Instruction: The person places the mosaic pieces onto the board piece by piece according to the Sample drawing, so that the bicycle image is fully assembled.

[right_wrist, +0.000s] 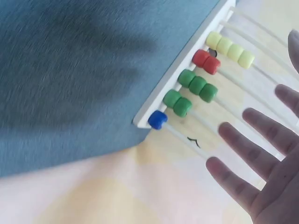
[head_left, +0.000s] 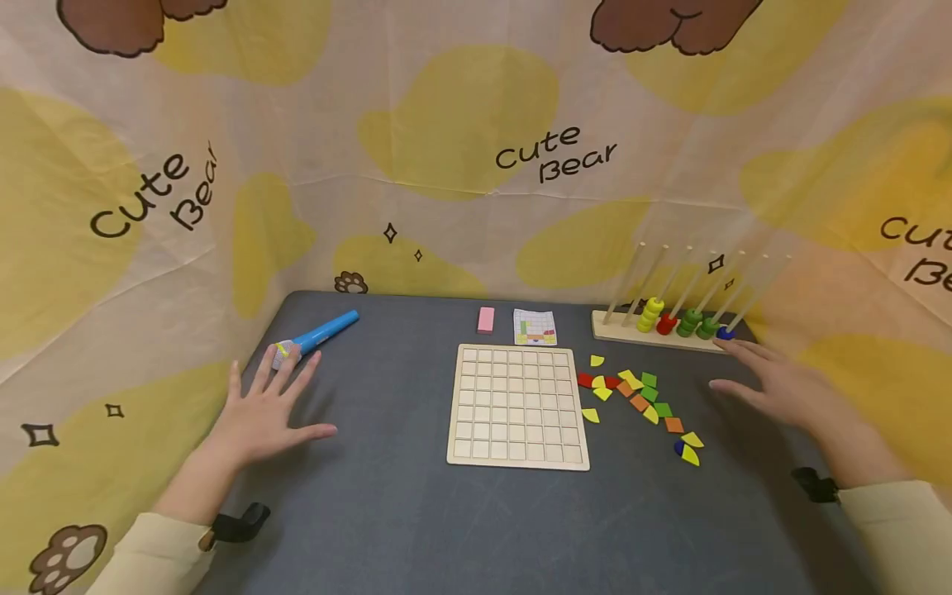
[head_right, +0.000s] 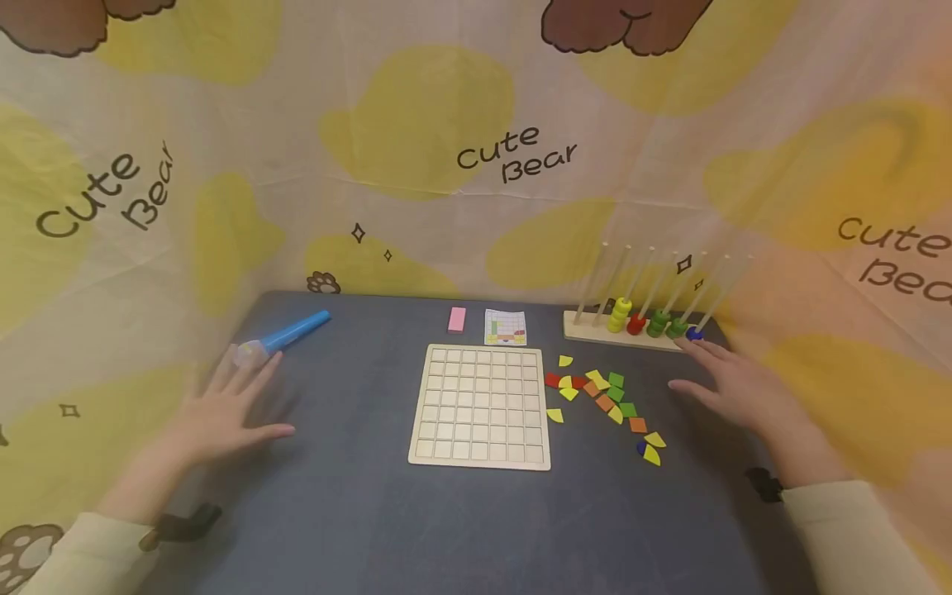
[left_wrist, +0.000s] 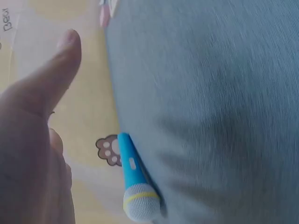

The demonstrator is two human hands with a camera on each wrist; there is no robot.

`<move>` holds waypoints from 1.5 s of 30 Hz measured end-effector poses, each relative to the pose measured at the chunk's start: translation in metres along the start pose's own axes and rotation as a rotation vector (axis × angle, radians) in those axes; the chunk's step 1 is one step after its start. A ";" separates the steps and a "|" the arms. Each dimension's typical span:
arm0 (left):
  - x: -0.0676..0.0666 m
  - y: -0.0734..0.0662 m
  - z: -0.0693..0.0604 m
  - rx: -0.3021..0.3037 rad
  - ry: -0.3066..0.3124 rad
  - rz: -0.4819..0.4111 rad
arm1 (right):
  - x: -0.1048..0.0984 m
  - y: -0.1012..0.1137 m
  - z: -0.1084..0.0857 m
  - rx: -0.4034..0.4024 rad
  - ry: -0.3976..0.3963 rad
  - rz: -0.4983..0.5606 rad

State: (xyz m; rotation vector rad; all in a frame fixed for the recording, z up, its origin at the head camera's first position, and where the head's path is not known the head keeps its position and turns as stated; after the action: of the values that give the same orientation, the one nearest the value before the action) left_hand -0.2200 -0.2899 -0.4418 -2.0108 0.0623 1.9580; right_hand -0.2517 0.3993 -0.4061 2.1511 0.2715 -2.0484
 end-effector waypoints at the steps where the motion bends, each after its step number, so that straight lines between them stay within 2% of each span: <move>1: 0.002 -0.003 0.001 0.005 0.000 -0.017 | 0.001 0.001 0.002 -0.009 -0.004 0.000; 4: 0.009 -0.010 0.004 0.023 -0.005 -0.071 | 0.004 0.004 0.007 -0.040 -0.023 0.025; 9: 0.025 -0.020 0.014 0.066 -0.011 -0.111 | 0.008 0.008 0.011 -0.102 -0.104 0.064; 12: 0.035 -0.029 0.020 0.097 -0.011 -0.145 | 0.013 0.009 0.013 -0.103 -0.122 0.101; 17: 0.050 -0.050 0.027 0.148 -0.034 -0.209 | 0.025 0.011 0.021 -0.064 -0.072 0.244; 21: 0.066 -0.068 0.035 0.173 -0.028 -0.244 | 0.035 0.014 0.029 -0.032 -0.038 0.332; 27: 0.085 -0.097 0.047 0.199 0.024 -0.298 | 0.054 0.020 0.039 -0.002 0.020 0.409; 35: 0.109 -0.133 0.064 0.209 0.125 -0.317 | 0.073 0.024 0.052 0.048 0.089 0.434; 39: 0.117 -0.139 0.070 0.180 0.173 -0.337 | 0.080 0.028 0.058 0.061 0.113 0.443; 45: 0.125 -0.138 0.080 0.134 0.214 -0.359 | 0.091 0.030 0.065 0.088 0.125 0.442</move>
State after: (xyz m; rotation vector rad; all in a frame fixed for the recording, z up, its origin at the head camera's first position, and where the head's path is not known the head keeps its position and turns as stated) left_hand -0.2551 -0.1136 -0.5353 -1.9760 -0.1072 1.4783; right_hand -0.3037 0.3569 -0.5007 2.1500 -0.2648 -1.7081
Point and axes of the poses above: each hand's wrist, its own z-axis towards the middle knuckle, its own x-axis out of the palm, y = z × x, the point moved 8 cm from there along z, towards the middle knuckle, and after that the axes turned 8 degrees about -z, right-handed, at the moved point
